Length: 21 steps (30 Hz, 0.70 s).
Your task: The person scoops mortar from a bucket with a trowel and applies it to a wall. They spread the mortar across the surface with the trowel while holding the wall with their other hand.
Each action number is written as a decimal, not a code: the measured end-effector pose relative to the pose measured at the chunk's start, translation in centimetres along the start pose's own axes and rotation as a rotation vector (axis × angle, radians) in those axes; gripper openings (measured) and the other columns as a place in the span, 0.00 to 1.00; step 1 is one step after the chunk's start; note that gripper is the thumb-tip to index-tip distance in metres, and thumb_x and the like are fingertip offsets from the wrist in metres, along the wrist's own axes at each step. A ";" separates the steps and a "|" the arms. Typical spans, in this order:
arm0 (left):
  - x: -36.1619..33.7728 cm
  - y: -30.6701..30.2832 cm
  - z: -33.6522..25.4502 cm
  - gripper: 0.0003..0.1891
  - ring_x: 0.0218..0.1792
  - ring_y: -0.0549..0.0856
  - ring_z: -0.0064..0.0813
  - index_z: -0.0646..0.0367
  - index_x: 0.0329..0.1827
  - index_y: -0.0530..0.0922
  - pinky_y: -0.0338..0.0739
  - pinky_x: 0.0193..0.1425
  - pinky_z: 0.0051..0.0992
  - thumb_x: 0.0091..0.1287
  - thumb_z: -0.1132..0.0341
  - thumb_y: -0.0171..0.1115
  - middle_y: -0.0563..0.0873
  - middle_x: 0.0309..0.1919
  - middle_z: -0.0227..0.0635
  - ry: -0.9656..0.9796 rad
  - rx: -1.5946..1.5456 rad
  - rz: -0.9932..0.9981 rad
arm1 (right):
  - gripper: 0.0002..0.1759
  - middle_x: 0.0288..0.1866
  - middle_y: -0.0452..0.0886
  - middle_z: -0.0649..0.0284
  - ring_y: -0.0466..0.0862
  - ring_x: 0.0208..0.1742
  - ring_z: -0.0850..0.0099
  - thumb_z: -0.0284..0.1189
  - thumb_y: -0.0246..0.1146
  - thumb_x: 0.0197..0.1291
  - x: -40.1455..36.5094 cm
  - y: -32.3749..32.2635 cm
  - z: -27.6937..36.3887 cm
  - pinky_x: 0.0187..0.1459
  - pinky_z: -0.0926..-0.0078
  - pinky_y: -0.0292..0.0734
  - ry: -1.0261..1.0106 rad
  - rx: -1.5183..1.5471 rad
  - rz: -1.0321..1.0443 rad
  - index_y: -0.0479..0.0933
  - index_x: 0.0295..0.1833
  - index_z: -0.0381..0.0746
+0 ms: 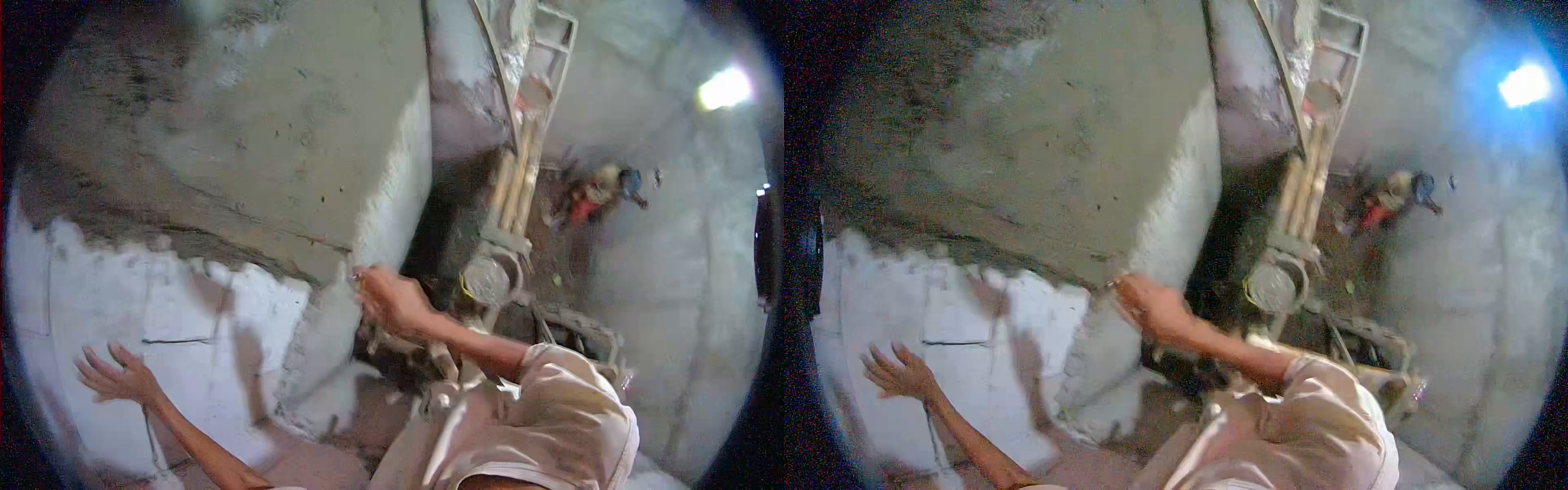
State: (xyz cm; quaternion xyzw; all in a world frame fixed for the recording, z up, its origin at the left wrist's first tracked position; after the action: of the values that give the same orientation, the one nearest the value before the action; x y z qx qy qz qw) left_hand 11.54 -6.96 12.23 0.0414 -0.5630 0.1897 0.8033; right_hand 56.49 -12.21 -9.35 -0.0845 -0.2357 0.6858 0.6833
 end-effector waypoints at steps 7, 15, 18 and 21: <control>-42.7 -16.9 -21.9 0.39 0.77 0.57 0.48 0.55 0.80 0.51 0.50 0.79 0.42 0.68 0.66 0.61 0.61 0.76 0.50 -0.355 -0.846 2.058 | 0.23 0.57 0.78 0.53 0.83 0.41 0.44 0.41 0.60 0.65 -24.7 -9.8 -41.1 0.42 0.48 0.79 0.875 -0.709 0.415 0.67 0.62 0.44; -61.0 -30.2 -30.4 0.41 0.77 0.56 0.49 0.56 0.80 0.50 0.49 0.78 0.44 0.69 0.56 0.62 0.56 0.77 0.50 -0.720 -0.925 2.452 | 0.11 0.40 0.81 0.57 0.85 0.31 0.64 0.31 0.61 0.59 -24.7 -9.3 -68.7 0.26 0.69 0.79 0.431 -1.504 0.461 0.77 0.48 0.44; -62.5 -29.9 -30.3 0.41 0.76 0.57 0.48 0.55 0.80 0.49 0.51 0.77 0.44 0.69 0.57 0.62 0.56 0.77 0.49 -0.776 -0.773 2.521 | 0.07 0.35 0.82 0.59 0.86 0.31 0.67 0.31 0.61 0.59 -20.9 -4.9 -72.8 0.26 0.69 0.79 0.472 -1.531 0.673 0.78 0.42 0.43; -62.9 -29.0 -30.4 0.41 0.76 0.58 0.47 0.55 0.80 0.49 0.53 0.76 0.43 0.69 0.57 0.62 0.56 0.78 0.48 -0.794 -0.656 2.548 | 0.07 0.34 0.83 0.60 0.86 0.31 0.65 0.31 0.60 0.61 -23.8 -2.8 -81.4 0.28 0.67 0.80 0.629 -1.293 0.673 0.78 0.39 0.39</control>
State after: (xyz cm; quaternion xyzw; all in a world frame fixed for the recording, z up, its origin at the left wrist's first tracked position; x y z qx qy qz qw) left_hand 30.21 -41.48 -52.42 -0.6380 -0.4197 0.6241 -0.1656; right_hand 95.88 -18.70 -84.24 -0.7211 -0.3450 0.5266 0.2892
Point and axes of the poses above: each hand's wrist, its own x-axis towards the middle knuckle, its own y-axis out of the palm, z = x × y, the point moved 3 cm from there along x, towards the middle knuckle
